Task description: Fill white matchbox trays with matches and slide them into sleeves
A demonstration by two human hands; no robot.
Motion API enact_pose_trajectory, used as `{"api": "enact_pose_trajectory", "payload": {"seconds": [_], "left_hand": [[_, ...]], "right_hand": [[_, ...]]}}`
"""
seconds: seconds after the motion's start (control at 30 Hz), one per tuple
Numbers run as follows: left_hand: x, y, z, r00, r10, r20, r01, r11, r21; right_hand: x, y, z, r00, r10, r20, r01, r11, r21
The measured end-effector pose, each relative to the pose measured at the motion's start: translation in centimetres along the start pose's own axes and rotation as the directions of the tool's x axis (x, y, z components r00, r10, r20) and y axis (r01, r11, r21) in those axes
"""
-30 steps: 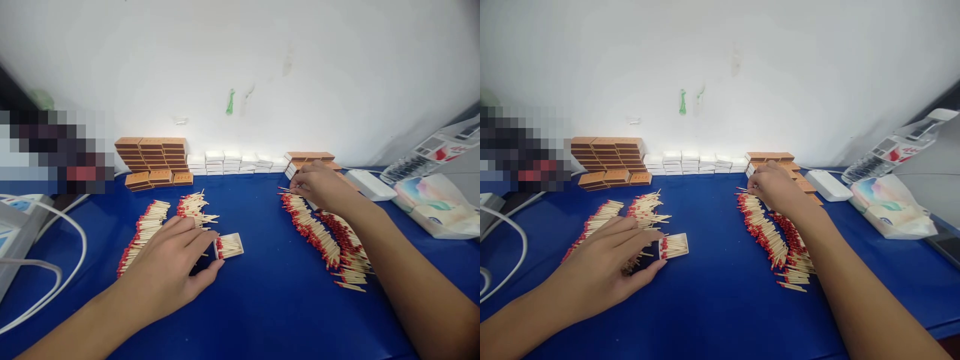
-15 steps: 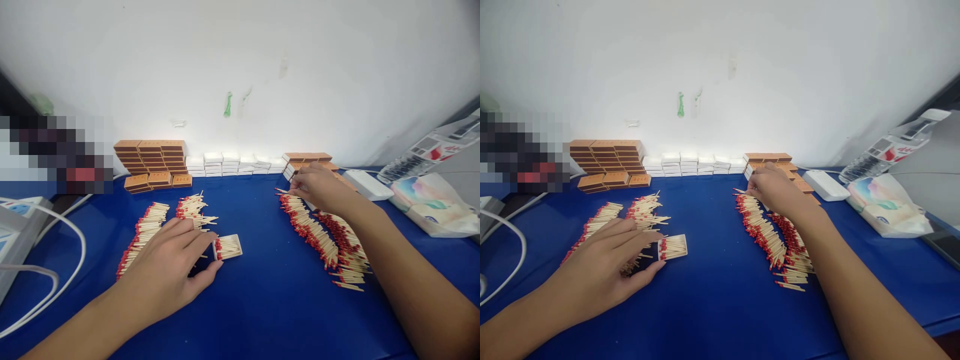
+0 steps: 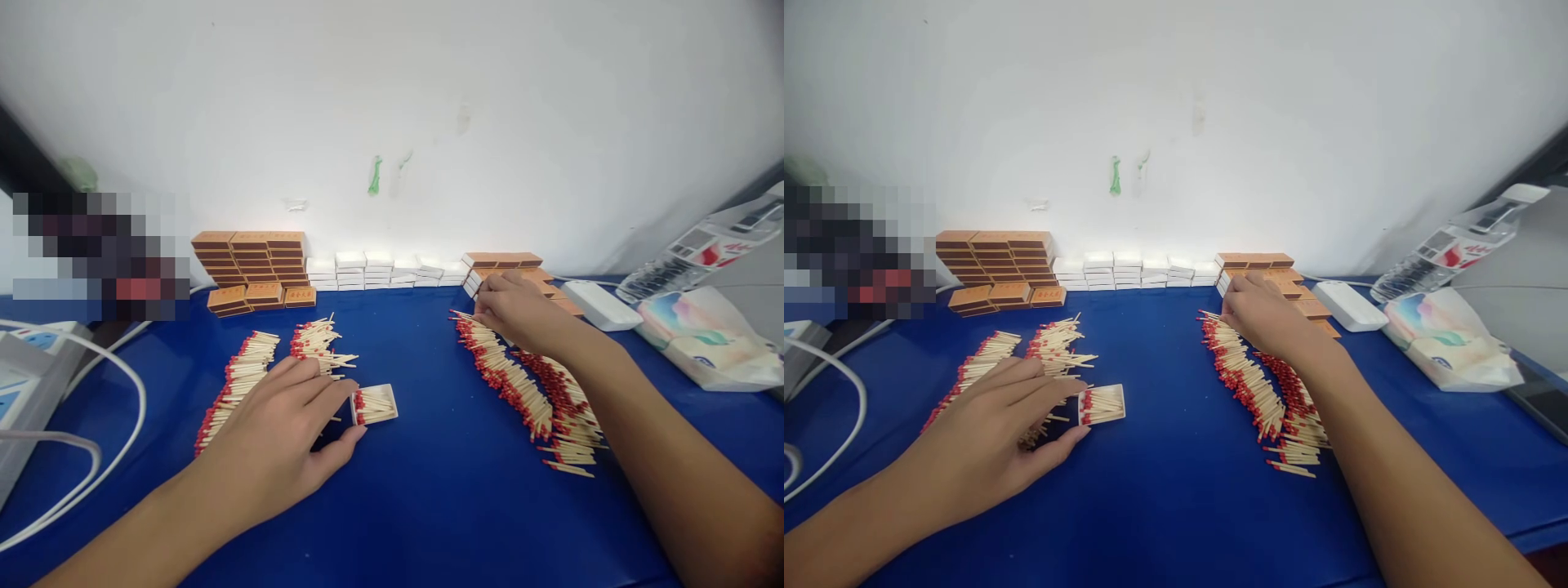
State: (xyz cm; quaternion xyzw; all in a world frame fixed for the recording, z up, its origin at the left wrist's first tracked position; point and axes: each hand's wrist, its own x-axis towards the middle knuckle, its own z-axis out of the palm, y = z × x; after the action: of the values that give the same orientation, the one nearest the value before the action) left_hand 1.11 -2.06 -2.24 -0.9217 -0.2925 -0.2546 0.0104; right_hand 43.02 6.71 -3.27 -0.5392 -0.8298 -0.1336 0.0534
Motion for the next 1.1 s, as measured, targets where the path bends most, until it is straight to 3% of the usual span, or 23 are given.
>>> {"api": "enact_pose_trajectory", "payload": {"seconds": [0.67, 0.83, 0.97, 1.1], "left_hand": [[0.2, 0.1, -0.1, 1.000, 0.006, -0.004, -0.006, 1.000, 0.015], [0.2, 0.0, -0.2, 1.000, 0.005, -0.025, -0.004, 0.998, 0.055], [0.4, 0.0, -0.2, 0.999, -0.003, -0.043, 0.007, 0.995, 0.098], [0.4, -0.1, -0.2, 0.999, -0.024, -0.035, 0.027, 0.995, 0.092]], "right_hand": [[0.7, -0.6, 0.0, 1.000, 0.011, 0.020, -0.013, 0.995, 0.097], [0.9, -1.4, -0.9, 1.000, 0.007, -0.003, -0.006, 0.995, 0.103], [0.7, -5.0, -3.3, 0.990, -0.039, -0.136, 0.069, 0.971, 0.227], [0.5, -11.9, -5.5, 0.947, -0.172, -0.271, 0.258, 0.912, 0.320]]}}
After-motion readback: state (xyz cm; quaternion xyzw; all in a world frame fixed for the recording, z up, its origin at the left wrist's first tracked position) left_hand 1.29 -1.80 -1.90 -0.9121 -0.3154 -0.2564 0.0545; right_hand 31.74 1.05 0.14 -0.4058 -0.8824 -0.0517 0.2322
